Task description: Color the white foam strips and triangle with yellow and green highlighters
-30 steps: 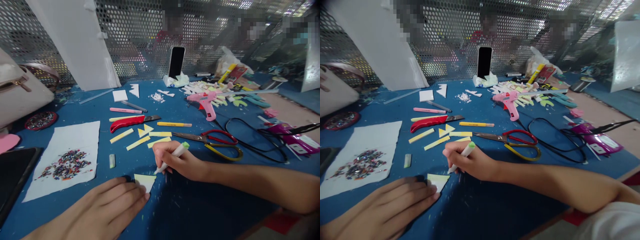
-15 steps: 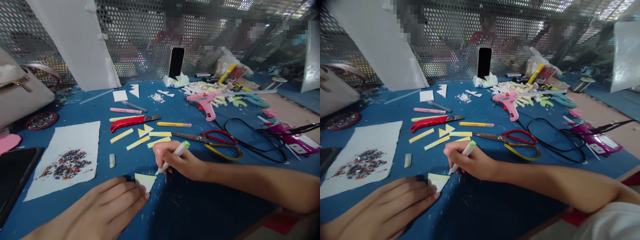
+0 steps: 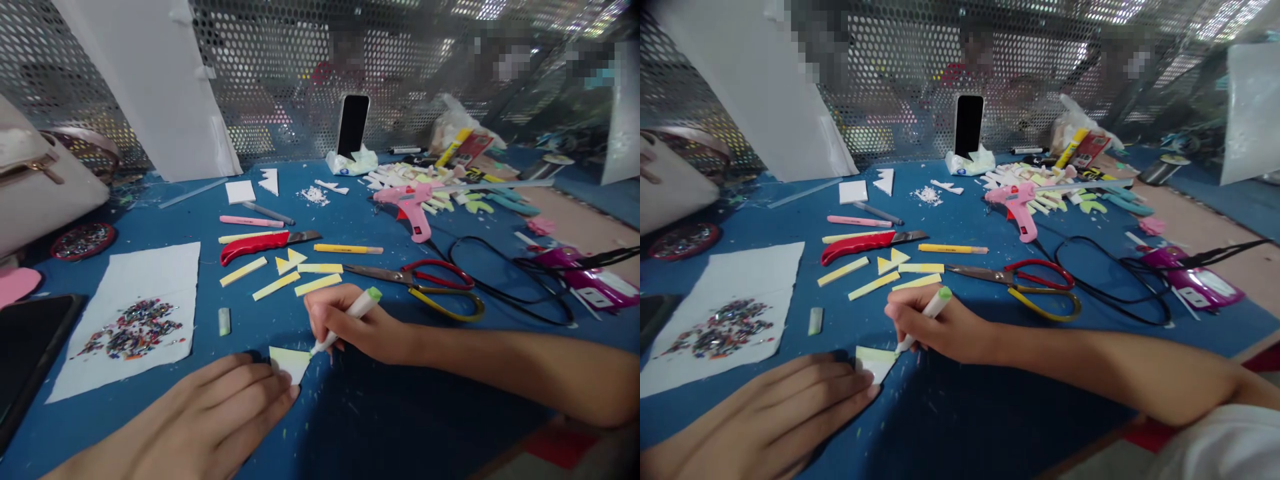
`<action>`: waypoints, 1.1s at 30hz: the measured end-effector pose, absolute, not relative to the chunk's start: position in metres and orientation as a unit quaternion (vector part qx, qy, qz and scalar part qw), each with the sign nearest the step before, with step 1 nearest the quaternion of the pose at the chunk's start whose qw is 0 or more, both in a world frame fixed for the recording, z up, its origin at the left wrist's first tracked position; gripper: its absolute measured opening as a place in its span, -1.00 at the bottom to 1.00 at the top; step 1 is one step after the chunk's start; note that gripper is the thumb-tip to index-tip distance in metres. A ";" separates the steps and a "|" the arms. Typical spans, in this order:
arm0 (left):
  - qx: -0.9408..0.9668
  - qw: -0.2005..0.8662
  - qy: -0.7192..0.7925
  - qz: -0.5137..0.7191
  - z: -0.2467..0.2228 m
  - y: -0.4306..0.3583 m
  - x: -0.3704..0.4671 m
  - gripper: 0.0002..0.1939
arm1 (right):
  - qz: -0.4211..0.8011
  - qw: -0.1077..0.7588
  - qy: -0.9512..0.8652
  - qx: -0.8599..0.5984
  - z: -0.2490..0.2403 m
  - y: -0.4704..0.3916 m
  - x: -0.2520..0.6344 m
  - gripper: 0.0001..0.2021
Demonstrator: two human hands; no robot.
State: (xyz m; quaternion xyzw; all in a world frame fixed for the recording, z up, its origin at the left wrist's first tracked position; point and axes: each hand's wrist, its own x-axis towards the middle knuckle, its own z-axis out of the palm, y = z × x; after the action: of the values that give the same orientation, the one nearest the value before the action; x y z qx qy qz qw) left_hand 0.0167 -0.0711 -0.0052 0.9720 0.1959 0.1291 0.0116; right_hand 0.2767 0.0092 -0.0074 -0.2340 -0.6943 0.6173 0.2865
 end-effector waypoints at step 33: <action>0.971 0.006 0.202 0.131 -0.005 -0.074 0.018 -0.52 | 0.603 0.295 -0.708 -0.218 -0.006 0.008 0.276 -0.54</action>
State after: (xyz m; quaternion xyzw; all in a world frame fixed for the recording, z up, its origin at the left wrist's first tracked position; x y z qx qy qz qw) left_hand 0.0181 -0.0738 -0.0045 0.9706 0.2020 0.1305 0.0061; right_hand 0.2758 0.0082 -0.0064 -0.2175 -0.7084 0.6030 0.2954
